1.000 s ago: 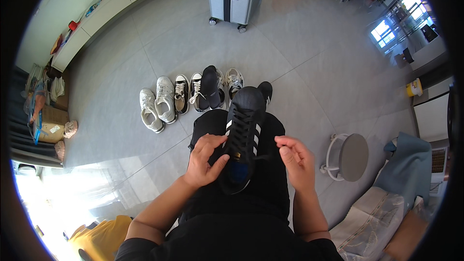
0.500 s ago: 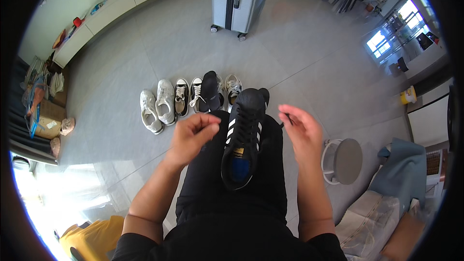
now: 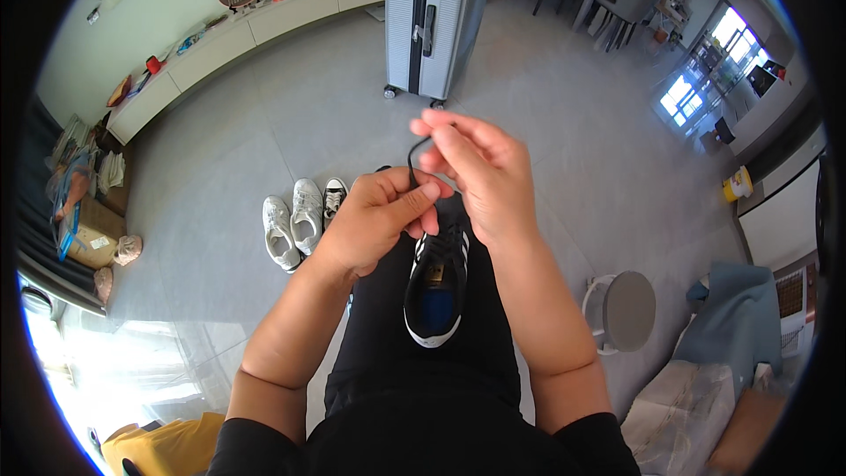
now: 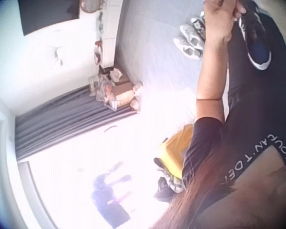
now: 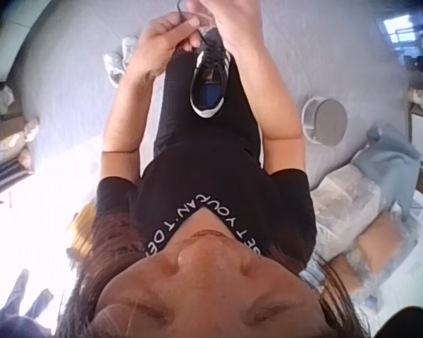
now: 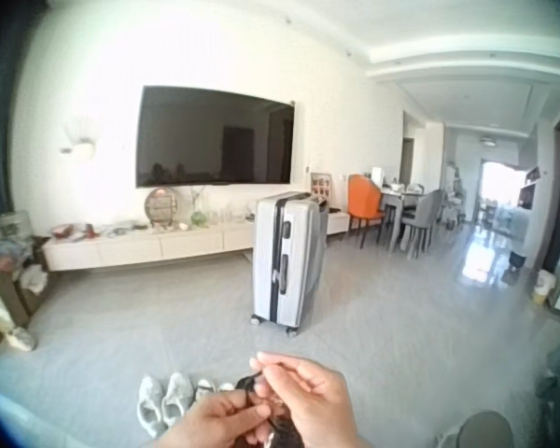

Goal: The person laces a black shoe, removes an insole, then places several pairs of shoes into a cabinet and arranges others on the floor.

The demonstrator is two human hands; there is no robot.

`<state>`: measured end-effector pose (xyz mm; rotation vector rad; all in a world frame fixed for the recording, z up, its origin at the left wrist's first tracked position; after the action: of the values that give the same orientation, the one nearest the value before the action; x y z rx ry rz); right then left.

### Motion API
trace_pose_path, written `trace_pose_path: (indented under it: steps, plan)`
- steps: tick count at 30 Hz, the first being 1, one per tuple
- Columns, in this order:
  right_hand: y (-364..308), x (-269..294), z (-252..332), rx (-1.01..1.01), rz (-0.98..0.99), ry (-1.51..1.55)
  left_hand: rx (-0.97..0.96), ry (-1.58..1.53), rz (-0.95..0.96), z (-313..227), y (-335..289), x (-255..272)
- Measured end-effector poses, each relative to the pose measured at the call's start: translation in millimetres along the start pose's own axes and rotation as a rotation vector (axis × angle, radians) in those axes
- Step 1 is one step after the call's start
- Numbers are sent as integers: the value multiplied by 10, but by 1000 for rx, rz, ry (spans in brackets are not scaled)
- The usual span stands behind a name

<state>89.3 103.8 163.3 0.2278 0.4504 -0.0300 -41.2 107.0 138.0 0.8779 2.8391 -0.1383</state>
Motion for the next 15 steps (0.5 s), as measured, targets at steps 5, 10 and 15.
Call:
trace_pose_path:
  steps: [5,10,15]
  plan:
    - [-293,592,-348,-185,-54,-73,7,-36,-56,-94,45,105]
    - [-594,475,-619,-233,308,-364,-36,-64,78,-162,64,-36]
    - [-557,446,-530,-346,182,-651,-55,-134,156,-70,78,-234]
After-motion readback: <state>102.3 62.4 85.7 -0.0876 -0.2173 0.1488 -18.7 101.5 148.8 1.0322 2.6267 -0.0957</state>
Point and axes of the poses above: each hand's wrist, its own y-axis towards the middle knuckle, its own x-axis out of the back of the hand, z = x × y, the point moved 3 cm from there along y, towards the middle knuckle, and after that the axes turned 3 degrees about y, right-handed, at the moved point
